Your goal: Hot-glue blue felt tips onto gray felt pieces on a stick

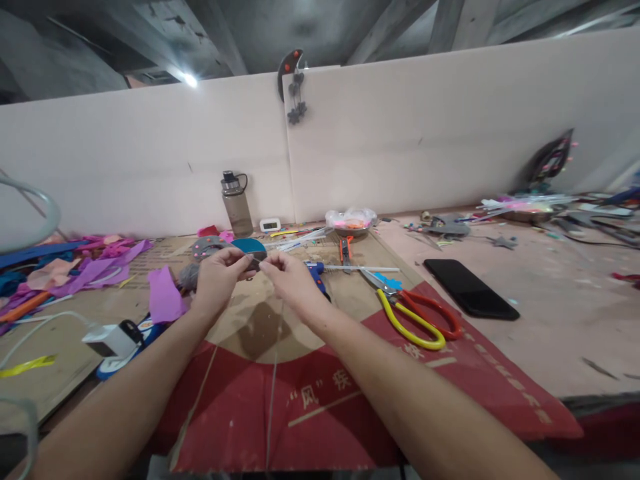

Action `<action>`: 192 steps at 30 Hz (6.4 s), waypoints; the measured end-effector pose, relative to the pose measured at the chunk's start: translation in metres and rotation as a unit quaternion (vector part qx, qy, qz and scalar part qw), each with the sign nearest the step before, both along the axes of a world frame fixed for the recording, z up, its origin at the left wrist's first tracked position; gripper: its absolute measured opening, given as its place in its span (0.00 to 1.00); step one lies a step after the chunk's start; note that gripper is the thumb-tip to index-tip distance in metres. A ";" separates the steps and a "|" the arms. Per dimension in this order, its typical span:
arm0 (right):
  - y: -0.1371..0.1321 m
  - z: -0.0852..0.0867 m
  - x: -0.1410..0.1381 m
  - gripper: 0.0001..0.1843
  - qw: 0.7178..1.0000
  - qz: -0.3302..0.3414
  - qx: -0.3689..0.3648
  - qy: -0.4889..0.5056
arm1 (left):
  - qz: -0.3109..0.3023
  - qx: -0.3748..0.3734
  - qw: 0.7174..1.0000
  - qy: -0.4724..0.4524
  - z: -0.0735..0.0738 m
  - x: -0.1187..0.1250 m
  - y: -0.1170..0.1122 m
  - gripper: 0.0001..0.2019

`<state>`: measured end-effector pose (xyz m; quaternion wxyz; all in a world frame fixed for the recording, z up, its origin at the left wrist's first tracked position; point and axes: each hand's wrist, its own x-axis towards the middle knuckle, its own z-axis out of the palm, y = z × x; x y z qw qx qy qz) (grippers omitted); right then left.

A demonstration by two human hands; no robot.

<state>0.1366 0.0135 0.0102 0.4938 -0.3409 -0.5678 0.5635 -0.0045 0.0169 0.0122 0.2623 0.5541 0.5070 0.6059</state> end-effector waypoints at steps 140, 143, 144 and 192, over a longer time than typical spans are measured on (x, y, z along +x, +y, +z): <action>0.017 -0.004 0.013 0.12 0.971 0.074 -0.084 0.209 | -0.236 -0.157 0.897 -0.340 -0.011 0.011 0.006 0.04; 0.016 -0.004 0.013 0.10 0.974 0.076 -0.085 0.197 | -0.257 -0.174 0.890 -0.333 -0.011 0.011 0.004 0.05; 0.016 -0.005 0.013 0.10 0.974 0.075 -0.084 0.196 | -0.261 -0.175 0.889 -0.333 -0.010 0.012 0.004 0.05; 0.020 -0.007 0.020 0.12 0.974 0.091 -0.015 0.206 | -0.227 -0.128 0.907 -0.331 -0.004 0.024 0.009 0.05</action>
